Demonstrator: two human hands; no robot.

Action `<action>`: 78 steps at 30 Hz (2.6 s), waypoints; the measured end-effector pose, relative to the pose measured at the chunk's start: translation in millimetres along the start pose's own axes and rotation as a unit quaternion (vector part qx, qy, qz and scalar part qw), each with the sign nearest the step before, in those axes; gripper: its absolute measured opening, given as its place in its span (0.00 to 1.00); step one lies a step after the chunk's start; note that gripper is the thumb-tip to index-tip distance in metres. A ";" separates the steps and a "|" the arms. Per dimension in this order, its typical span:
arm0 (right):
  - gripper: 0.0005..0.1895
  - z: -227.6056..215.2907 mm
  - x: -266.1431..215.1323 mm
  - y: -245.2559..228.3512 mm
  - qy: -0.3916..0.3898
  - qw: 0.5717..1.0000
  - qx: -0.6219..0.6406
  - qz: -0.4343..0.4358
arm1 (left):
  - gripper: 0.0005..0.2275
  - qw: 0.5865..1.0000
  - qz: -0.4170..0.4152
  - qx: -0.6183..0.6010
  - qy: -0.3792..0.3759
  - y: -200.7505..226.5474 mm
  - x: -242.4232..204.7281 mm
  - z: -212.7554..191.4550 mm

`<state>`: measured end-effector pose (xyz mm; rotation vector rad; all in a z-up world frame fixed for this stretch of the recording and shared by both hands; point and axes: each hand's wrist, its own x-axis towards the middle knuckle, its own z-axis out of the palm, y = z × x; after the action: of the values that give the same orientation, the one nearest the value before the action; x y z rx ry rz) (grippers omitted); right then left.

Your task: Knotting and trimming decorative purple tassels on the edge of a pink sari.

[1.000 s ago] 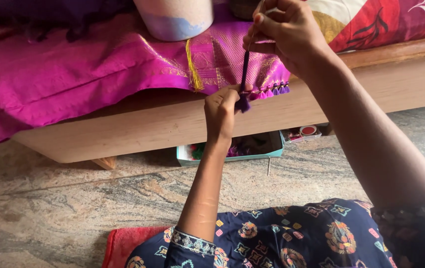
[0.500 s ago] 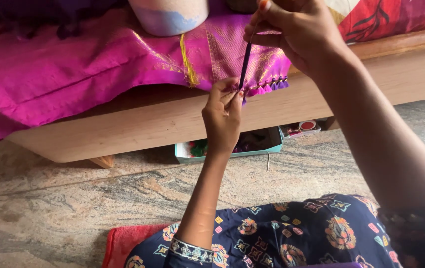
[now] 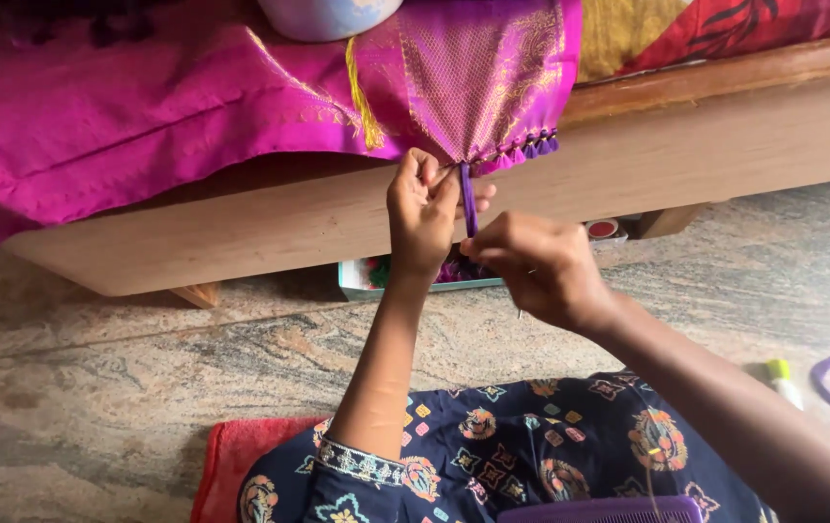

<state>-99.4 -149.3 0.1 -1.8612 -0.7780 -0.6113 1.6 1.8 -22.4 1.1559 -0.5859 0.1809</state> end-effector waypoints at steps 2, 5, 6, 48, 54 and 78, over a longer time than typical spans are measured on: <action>0.10 4.8 -2.1 9.9 -0.033 0.991 -0.091 -0.095 | 0.10 0.995 -0.079 -0.066 0.012 13.4 -1.0 7.4; 0.10 13.5 2.9 11.2 -0.085 0.978 -0.092 -0.167 | 0.11 0.982 -0.154 -0.077 0.084 0.7 -1.8 8.4; 0.10 12.8 1.7 14.7 -0.085 0.978 -0.092 -0.166 | 0.11 0.981 -0.154 -0.078 0.085 -13.4 -1.0 3.0; 0.13 24.1 25.4 95.0 0.180 0.852 0.373 0.319 | 0.12 0.902 -0.015 0.407 0.145 -14.5 -11.4 22.3; 0.09 35.2 49.7 73.8 0.172 0.831 0.393 0.353 | 0.11 0.815 0.116 0.538 0.180 -48.5 -33.3 20.8; 0.28 22.0 -155.0 86.7 -0.534 0.688 -0.480 -0.107 | 0.07 0.976 -0.197 -0.037 0.090 -44.9 13.8 -14.1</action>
<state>-136.9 -193.2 -169.3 -3.1973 -1.6464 0.1098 37.1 -6.0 -55.3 1.1469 -0.1939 -0.0760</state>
